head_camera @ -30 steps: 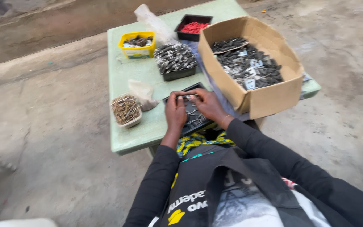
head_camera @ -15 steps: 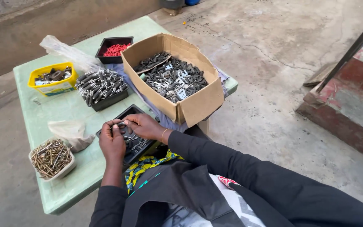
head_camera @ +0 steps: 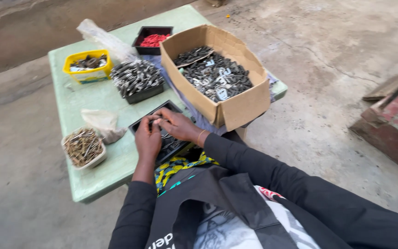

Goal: The person sits at a table and assembles small metal fasteners with black plastic sleeves. They pick up a fastener and a sleeve, fit them together, and place the assembled item into a black tray. The person repeats this process, occasionally reaching into a cardboard box to retrieve more sleeves.

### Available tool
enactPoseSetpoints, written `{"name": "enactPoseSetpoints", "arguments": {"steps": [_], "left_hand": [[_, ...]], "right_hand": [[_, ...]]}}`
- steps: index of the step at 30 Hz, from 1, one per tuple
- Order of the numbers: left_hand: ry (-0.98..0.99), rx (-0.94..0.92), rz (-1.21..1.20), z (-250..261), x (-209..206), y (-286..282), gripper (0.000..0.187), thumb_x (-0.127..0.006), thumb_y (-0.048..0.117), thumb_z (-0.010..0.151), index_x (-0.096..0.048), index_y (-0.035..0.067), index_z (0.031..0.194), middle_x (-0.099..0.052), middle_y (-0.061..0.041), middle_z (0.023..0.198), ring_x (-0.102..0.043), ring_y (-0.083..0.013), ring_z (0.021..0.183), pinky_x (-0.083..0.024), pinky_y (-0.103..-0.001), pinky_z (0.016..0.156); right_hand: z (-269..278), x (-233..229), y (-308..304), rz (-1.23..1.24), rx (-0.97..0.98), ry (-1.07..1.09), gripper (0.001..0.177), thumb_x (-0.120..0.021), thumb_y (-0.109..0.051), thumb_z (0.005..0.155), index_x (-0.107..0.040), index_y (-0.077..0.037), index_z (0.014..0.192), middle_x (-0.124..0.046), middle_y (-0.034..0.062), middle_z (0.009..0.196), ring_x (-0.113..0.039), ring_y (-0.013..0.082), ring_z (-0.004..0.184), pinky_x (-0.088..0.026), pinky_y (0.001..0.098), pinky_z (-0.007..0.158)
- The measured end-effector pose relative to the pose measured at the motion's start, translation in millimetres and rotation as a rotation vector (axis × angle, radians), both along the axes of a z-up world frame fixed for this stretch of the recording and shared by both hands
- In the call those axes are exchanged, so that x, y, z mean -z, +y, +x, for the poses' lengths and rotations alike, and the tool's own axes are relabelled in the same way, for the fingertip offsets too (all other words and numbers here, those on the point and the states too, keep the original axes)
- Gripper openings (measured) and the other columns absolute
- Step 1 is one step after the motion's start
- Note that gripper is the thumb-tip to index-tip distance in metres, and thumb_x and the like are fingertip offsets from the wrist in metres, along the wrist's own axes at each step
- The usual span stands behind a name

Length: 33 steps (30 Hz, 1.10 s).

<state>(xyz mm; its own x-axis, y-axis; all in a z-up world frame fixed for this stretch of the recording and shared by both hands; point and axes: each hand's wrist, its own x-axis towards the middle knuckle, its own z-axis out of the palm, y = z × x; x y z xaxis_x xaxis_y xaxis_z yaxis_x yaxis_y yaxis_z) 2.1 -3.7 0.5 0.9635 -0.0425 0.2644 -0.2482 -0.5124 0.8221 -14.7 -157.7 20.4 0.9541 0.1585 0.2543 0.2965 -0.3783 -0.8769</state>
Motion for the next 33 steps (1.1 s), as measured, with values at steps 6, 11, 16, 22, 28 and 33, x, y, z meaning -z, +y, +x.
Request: {"name": "enactPoseSetpoints", "arguments": {"steps": [6,11,16,22,28,33], "left_hand": [[0.009,0.036,0.038,-13.5,-17.7,-3.1,0.018,-0.055,0.023,0.102,-0.069,0.025,0.114,-0.075,-0.012,0.102,-0.069,-0.0396,0.105,-0.052,-0.055,0.096],[-0.013,0.041,-0.028,4.7,1.6,-2.3,0.016,-0.058,0.021,0.101,-0.069,0.025,0.112,-0.075,-0.013,0.104,-0.068,-0.0399,0.108,-0.052,-0.055,0.097],[-0.031,0.063,-0.102,-3.8,-11.9,1.2,0.020,-0.057,0.015,0.100,-0.070,0.023,0.113,-0.076,-0.014,0.105,-0.068,-0.0423,0.109,-0.052,-0.053,0.097],[-0.022,0.097,-0.247,-9.3,-11.4,0.1,0.019,-0.057,0.013,0.103,-0.071,0.021,0.113,-0.075,-0.007,0.085,-0.073,-0.0228,0.087,-0.056,-0.044,0.086],[-0.084,0.020,-0.372,-0.6,1.8,2.8,0.019,-0.056,0.008,0.103,-0.070,0.015,0.114,-0.074,-0.008,0.082,-0.071,-0.0174,0.080,-0.057,-0.040,0.082],[-0.099,0.027,-0.372,1.9,3.0,2.8,0.019,-0.056,0.007,0.103,-0.070,0.014,0.113,-0.074,-0.009,0.084,-0.071,-0.0178,0.079,-0.057,-0.039,0.082]], "right_hand": [[-12.7,-18.1,4.9,0.010,-0.029,-0.021,0.040,-0.052,-0.035,0.106,-0.053,-0.014,0.139,-0.068,0.0272,0.127,-0.060,0.0541,0.119,-0.051,0.0648,0.098],[20.6,27.9,-1.4,0.223,-0.181,-0.056,0.042,-0.052,-0.033,0.109,-0.051,-0.009,0.143,-0.066,0.0260,0.131,-0.060,0.0388,0.121,-0.052,0.0544,0.101],[29.1,36.6,3.1,0.277,-0.305,-0.070,0.042,-0.050,-0.025,0.111,-0.044,-0.005,0.148,-0.058,0.0266,0.140,-0.053,0.0327,0.129,-0.047,0.0567,0.105],[42.3,56.3,-8.9,0.349,-0.226,-0.055,0.039,-0.043,-0.019,0.106,-0.042,-0.011,0.144,-0.062,0.0141,0.124,-0.058,0.0171,0.100,-0.050,0.0330,0.078],[39.5,59.0,-8.2,0.385,-0.006,-0.045,0.021,-0.066,-0.002,0.092,-0.062,-0.007,0.113,-0.068,0.0031,0.086,-0.062,0.0064,0.073,-0.045,0.0185,0.063],[19.1,30.6,-1.2,0.436,0.088,-0.072,0.008,-0.075,-0.003,0.093,-0.073,-0.002,0.101,-0.070,0.0074,0.068,-0.061,0.0036,0.061,-0.046,0.0152,0.058]]}}
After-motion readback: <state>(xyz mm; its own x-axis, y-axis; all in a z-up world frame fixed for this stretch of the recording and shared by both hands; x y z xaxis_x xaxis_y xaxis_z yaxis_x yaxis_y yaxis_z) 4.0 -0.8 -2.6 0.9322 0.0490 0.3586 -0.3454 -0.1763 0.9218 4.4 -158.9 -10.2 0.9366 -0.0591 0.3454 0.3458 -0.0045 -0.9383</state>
